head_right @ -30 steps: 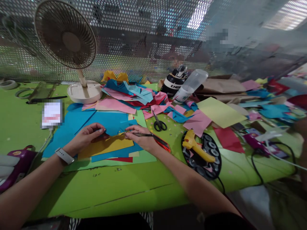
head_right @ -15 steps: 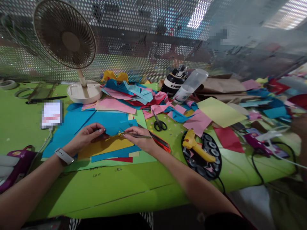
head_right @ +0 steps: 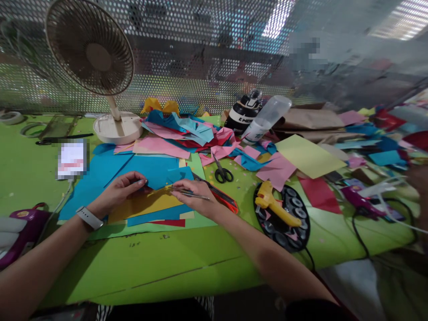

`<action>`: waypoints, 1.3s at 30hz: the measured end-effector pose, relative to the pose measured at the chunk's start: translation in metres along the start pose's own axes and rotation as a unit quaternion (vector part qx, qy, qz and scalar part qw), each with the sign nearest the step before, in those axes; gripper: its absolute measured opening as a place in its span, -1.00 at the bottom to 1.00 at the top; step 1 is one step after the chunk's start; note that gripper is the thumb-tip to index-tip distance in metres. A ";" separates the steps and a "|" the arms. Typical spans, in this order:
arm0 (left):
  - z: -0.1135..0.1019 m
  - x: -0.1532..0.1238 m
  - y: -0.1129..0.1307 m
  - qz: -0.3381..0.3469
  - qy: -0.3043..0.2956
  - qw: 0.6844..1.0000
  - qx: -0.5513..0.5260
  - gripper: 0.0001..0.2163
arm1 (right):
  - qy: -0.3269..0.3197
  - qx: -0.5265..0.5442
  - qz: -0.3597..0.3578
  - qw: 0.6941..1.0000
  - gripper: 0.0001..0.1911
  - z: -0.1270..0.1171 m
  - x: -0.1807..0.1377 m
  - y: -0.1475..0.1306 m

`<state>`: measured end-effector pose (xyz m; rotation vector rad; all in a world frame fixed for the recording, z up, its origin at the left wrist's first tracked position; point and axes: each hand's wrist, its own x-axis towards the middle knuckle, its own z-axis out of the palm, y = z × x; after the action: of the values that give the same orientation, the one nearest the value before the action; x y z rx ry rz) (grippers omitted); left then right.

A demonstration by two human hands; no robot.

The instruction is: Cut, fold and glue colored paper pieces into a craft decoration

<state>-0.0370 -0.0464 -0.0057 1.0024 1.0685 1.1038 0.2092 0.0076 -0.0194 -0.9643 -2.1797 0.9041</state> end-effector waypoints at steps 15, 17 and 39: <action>0.001 -0.002 0.002 -0.020 0.006 1.000 -0.015 -0.72 | -0.043 -0.058 -0.047 0.996 -0.74 -0.004 0.001 -0.005; 0.001 -0.002 0.002 -0.020 0.007 1.000 -0.013 -0.73 | -0.052 -0.052 -0.035 0.997 -0.74 -0.005 0.001 -0.006; 0.002 -0.002 0.002 -0.013 0.009 1.000 -0.005 -0.71 | -0.006 0.175 0.061 0.983 -0.70 -0.003 -0.003 -0.011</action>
<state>-0.0360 -0.0478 -0.0027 0.9701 1.0860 1.0979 0.2088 0.0007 -0.0102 -0.9245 -1.8983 1.3008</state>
